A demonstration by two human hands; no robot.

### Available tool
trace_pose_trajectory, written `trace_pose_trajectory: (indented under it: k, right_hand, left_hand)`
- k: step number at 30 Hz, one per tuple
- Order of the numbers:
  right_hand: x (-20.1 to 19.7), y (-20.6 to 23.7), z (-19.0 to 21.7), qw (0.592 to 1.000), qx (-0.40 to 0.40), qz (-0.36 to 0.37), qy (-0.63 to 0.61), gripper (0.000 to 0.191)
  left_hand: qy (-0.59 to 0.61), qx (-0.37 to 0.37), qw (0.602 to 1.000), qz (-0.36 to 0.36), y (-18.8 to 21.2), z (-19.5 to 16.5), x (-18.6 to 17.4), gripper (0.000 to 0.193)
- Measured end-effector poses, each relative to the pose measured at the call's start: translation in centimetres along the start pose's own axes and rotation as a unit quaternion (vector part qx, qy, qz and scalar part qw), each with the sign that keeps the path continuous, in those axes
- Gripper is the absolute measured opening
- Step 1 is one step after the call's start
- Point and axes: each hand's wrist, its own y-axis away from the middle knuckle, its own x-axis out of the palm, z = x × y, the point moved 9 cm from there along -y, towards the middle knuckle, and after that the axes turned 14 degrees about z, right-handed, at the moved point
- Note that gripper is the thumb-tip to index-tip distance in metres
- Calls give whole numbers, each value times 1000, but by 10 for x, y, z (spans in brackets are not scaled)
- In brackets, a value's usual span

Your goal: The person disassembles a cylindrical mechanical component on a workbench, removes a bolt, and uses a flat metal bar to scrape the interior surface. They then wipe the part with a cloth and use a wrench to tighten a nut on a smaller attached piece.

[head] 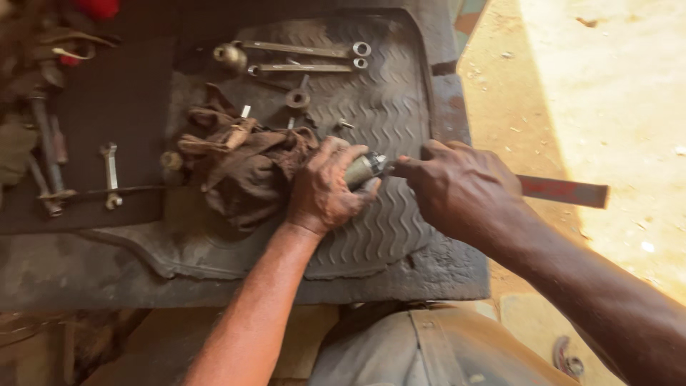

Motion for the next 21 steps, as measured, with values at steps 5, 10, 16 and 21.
trace_pose_trajectory:
  k: [5, 10, 16, 21]
  right_hand:
    - [0, -2, -5, 998, 52, 8, 29, 36]
    - [-6, 8, 5, 999, 21, -46, 10, 36]
    - [2, 13, 2, 999, 39, -19, 22, 41]
    - [-3, 17, -4, 996, 29, -87, -13, 32]
  left_hand:
    - [26, -12, 999, 14, 1, 2, 0, 47]
    - [8, -10, 1000, 5, 3, 0, -5, 46]
    - [19, -18, 1000, 15, 6, -2, 0, 46]
    - [21, -15, 1000, 12, 6, -1, -2, 47]
